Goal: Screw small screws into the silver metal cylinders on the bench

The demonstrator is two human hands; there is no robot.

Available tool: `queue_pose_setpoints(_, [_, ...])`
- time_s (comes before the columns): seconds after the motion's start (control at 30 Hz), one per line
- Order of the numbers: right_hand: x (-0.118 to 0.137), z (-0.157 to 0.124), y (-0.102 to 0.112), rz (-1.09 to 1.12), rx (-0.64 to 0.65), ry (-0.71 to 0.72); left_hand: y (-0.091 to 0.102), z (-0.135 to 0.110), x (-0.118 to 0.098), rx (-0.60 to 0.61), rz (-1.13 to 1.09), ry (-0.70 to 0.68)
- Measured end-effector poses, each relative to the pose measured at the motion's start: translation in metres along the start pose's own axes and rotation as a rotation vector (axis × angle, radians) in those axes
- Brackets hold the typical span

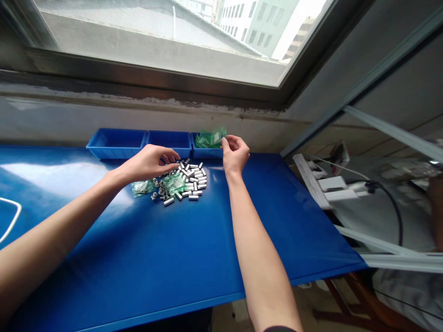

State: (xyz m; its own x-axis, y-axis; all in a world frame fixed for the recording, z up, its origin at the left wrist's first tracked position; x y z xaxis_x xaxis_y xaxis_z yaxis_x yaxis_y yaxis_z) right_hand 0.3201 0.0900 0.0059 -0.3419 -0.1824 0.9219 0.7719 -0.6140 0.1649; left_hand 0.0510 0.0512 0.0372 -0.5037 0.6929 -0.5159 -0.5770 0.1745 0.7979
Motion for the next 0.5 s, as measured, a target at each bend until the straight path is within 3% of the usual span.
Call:
queue_pose_setpoints(0.23, [0.015,-0.013,-0.003,-0.418,-0.075,0.209,-0.002,0.000,0.001,0.015,0.035,-0.004])
queue_pose_setpoints(0.5, [0.029,-0.032,-0.009,-0.508,-0.110,0.398,0.003,0.001,0.002,0.016,0.046,0.017])
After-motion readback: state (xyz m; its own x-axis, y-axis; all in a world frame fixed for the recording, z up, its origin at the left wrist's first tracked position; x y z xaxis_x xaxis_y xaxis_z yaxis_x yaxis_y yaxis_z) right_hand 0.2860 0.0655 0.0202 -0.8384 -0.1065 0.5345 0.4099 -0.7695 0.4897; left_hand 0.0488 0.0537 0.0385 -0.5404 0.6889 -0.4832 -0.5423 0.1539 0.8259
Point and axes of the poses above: each hand's wrist, its own z-axis towards the middle knuckle, its own y-axis out of the back of the hand, x = y × z, the point moved 7 cm from there along z, towards the middle knuckle, and after that the axes turned 10 degrees about -y, right-handed, at the moved point
